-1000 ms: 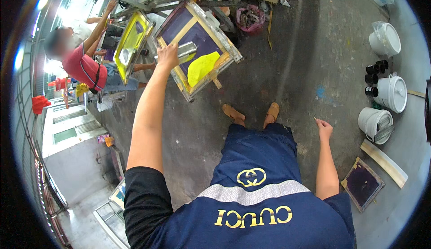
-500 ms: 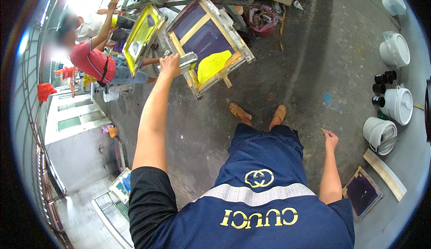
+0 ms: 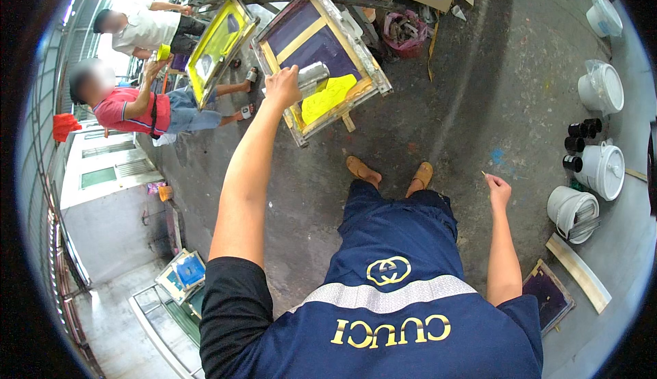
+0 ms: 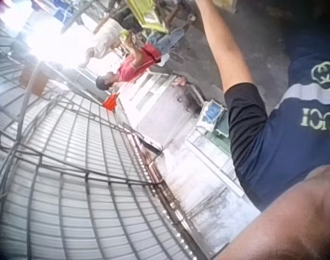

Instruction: The person pours yellow ink onto a screen printing frame and uses a squeegee to spread the ink across the mesh. They then lift the frame and pull the squeegee across a fabric item on a conveyor to transfer the ink pattern.

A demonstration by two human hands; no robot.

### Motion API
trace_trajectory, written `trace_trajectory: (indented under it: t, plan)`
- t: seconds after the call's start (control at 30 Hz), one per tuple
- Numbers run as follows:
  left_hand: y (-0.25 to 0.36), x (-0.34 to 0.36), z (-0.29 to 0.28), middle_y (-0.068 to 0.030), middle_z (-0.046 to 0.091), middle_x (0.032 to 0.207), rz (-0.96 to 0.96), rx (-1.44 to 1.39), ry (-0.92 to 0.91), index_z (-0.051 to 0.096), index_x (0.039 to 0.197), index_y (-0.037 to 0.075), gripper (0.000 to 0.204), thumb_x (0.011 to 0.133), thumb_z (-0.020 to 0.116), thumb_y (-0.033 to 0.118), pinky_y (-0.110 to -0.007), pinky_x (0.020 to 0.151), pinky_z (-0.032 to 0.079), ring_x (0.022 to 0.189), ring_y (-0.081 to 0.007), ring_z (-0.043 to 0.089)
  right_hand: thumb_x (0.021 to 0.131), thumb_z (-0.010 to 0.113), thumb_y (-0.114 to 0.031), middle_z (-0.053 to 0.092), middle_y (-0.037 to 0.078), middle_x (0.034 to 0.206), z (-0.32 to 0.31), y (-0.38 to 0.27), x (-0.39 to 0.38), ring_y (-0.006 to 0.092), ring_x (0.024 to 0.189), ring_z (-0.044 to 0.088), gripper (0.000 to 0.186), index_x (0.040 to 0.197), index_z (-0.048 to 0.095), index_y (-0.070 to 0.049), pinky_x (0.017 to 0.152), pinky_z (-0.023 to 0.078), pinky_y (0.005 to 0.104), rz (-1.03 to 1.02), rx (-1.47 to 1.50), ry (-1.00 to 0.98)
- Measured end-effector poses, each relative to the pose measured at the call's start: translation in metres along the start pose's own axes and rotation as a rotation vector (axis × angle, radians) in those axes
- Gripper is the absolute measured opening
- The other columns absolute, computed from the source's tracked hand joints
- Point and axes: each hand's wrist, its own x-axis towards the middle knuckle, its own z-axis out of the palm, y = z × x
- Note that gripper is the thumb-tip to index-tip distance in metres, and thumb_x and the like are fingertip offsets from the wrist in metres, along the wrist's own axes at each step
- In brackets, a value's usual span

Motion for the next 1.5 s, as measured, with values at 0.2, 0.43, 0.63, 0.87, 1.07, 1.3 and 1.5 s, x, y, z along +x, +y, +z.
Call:
trace_trajectory:
  t: [0.2, 0.43, 0.63, 0.87, 1.07, 1.3, 1.5]
  plan:
    - [-0.037, 0.003, 0.036, -0.0109, 0.071, 0.11, -0.047, 0.064, -0.012, 0.059, 0.11, 0.01, 0.045, 0.072, 0.078, 0.025, -0.053, 0.088, 0.052, 0.109, -0.0358, 0.069, 0.088, 0.08, -0.026, 0.079, 0.007, 0.088, 0.083, -0.096, -0.002, 0.0112, 0.078, 0.069, 0.026, 0.1, 0.081, -0.003, 0.074, 0.053, 0.0275, -0.188, 0.123, -0.139]
    - [-0.08, -0.059, 0.091, -0.0112, 0.07, 0.106, -0.168, -0.283, 0.121, 0.063, 0.116, 0.012, 0.056, 0.07, 0.087, 0.032, -0.05, 0.082, 0.052, 0.101, -0.0318, 0.07, 0.087, 0.079, -0.025, 0.079, 0.01, 0.088, 0.204, -0.268, -0.03, 0.0146, 0.079, 0.073, 0.023, 0.097, 0.081, -0.004, 0.073, 0.055, 0.0298, -0.42, 0.168, -0.409]
    - [-0.105, -0.104, 0.145, -0.0124, 0.069, 0.099, -0.322, -0.909, 0.267, 0.061, 0.117, 0.006, 0.065, 0.063, 0.094, 0.021, -0.041, 0.082, 0.053, 0.091, -0.0286, 0.067, 0.085, 0.079, -0.033, 0.075, 0.011, 0.083, 0.317, -0.372, -0.037, 0.0267, 0.079, 0.071, 0.028, 0.091, 0.081, -0.006, 0.074, 0.055, 0.0388, -0.773, -0.045, -0.498]
    - [-0.113, -0.105, 0.163, -0.0141, 0.07, 0.102, -0.186, -0.881, 0.439, 0.062, 0.117, 0.005, 0.066, 0.061, 0.094, 0.019, -0.041, 0.083, 0.054, 0.092, -0.0323, 0.069, 0.08, 0.079, -0.034, 0.072, 0.007, 0.083, 0.419, -0.427, -0.039, 0.0286, 0.091, 0.068, 0.021, 0.08, 0.08, -0.014, 0.08, 0.055, 0.0445, -1.29, -0.558, -0.504]
    - [-0.12, -0.097, 0.162, -0.0154, 0.07, 0.103, -0.173, -0.928, 0.465, 0.063, 0.117, 0.003, 0.065, 0.061, 0.094, 0.016, -0.041, 0.084, 0.055, 0.096, -0.0336, 0.069, 0.08, 0.08, -0.034, 0.072, 0.005, 0.083, 0.439, -0.437, -0.041, 0.0271, 0.093, 0.067, 0.019, 0.08, 0.08, -0.015, 0.081, 0.053, 0.0444, -1.303, -0.599, -0.654]
    - [-0.119, -0.087, 0.168, -0.0138, 0.069, 0.105, -0.257, -1.071, 0.413, 0.062, 0.119, 0.003, 0.065, 0.063, 0.093, 0.016, -0.038, 0.086, 0.054, 0.095, -0.0286, 0.067, 0.082, 0.078, -0.034, 0.07, 0.003, 0.082, 0.419, -0.455, -0.041, 0.0262, 0.089, 0.065, 0.019, 0.079, 0.079, -0.015, 0.083, 0.051, 0.0438, -1.261, -0.408, -0.675]
    - [-0.112, -0.084, 0.162, -0.0122, 0.068, 0.105, -0.272, -1.142, 0.41, 0.061, 0.12, 0.003, 0.065, 0.066, 0.094, 0.018, -0.037, 0.085, 0.053, 0.093, -0.026, 0.066, 0.083, 0.076, -0.033, 0.07, 0.001, 0.083, 0.418, -0.461, -0.038, 0.0238, 0.093, 0.064, 0.017, 0.079, 0.079, -0.016, 0.083, 0.05, 0.0417, -1.308, -0.545, -0.646]
